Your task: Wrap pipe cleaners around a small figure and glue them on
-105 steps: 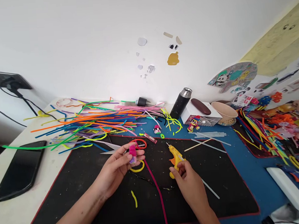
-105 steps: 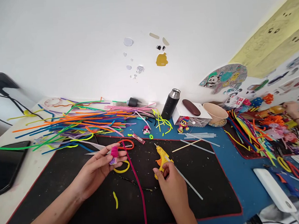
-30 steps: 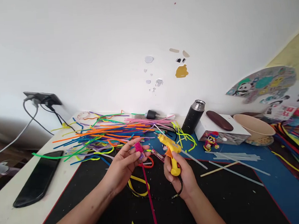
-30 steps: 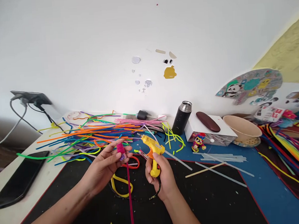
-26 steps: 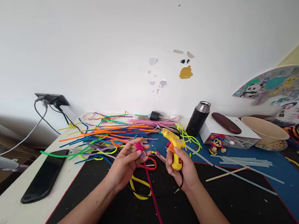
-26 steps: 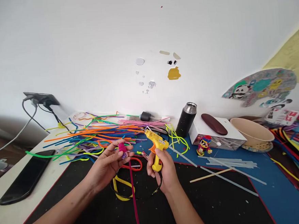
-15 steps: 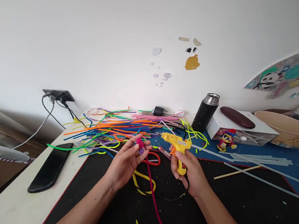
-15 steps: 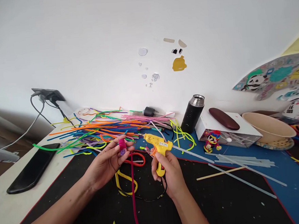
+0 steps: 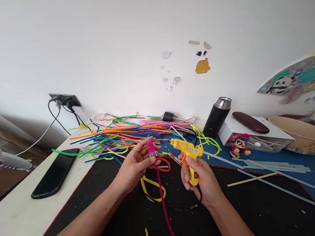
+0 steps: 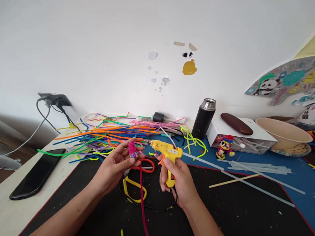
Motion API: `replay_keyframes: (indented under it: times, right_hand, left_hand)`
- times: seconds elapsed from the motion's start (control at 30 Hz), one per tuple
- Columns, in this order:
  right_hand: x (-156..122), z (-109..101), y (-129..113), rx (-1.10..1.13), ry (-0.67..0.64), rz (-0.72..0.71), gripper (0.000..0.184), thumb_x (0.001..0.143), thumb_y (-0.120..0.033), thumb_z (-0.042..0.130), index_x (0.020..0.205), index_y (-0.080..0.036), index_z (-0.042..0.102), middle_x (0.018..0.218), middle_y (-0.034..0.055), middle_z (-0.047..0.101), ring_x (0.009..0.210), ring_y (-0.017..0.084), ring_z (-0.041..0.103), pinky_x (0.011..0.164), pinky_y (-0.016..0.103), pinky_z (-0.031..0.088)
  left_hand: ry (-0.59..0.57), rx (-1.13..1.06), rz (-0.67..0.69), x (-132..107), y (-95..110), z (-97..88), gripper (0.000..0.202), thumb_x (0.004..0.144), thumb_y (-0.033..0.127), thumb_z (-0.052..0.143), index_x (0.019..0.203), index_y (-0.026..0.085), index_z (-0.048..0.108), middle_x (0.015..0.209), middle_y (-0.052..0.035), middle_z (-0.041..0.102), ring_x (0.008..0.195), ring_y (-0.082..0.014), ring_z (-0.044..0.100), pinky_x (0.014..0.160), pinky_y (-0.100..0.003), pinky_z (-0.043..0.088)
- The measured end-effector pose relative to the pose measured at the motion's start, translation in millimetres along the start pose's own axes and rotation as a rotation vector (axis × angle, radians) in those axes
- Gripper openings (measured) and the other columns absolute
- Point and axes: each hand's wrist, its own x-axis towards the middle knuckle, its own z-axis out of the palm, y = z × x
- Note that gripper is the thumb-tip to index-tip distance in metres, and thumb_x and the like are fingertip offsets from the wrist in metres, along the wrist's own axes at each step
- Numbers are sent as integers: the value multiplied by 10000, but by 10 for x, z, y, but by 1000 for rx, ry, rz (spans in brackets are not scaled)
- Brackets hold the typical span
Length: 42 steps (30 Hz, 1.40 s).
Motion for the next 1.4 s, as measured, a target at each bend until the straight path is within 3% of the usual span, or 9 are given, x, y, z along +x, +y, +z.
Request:
replay_keyframes:
  times: [0.13,0.33,0.63,0.83,1.03,1.23,1.4]
  right_hand:
    - [-17,5,-14,2,-5,-3,439,826,-516,836,1005,-144,685,543,-34,616,390,111,555,353,164,300]
    - [-50,34,12,22,-56,-9,422,846,-523,826,950,-137,690,498,-39,576,351,85,461,379,197,317]
    - [-71,50,2,82,-108,27,454,885,-586,773,920,-138,703,447,-62,509,316,70,401,372,194,267]
    - [-68,78,1,38,-73,41,459,881,-575,779,904,-122,710,420,-76,472,321,68,388,381,195,260]
    - [-58,63,48,-78,-37,-23,481,903,-603,740,732,-160,661,412,-56,471,329,90,414,391,222,282]
    - [-88,7,152,-308,-1,-88,565,935,-649,679,641,-168,648,409,-24,499,356,102,445,449,261,364]
    - [-142,22,184,-425,21,-97,595,942,-681,642,623,-178,654,415,-14,495,373,114,454,449,273,365]
  left_hand:
    - [0,42,69,11,7,-3,689,794,191,889,1409,239,581,1168,-108,761,1003,-265,767,823,-334,611]
    - [11,83,81,31,29,-36,582,797,209,889,1307,220,611,1069,-85,763,895,-235,765,806,-336,589]
    - [-17,180,114,17,1,-51,622,855,247,839,1431,227,605,996,-62,745,788,-178,691,773,-319,553]
    - [-23,185,126,-2,18,-43,657,850,240,843,1447,237,568,1015,-70,734,845,-198,693,739,-308,565]
    - [-18,170,123,-3,45,-32,556,833,243,862,1328,242,609,1010,-69,749,860,-213,709,733,-303,565]
    - [-5,257,158,6,8,-85,542,832,266,863,1335,265,662,1172,-75,732,1092,-256,684,926,-346,560]
    - [14,355,144,-10,-13,-122,605,832,286,859,1402,290,658,1361,-72,670,1116,-270,674,928,-346,572]
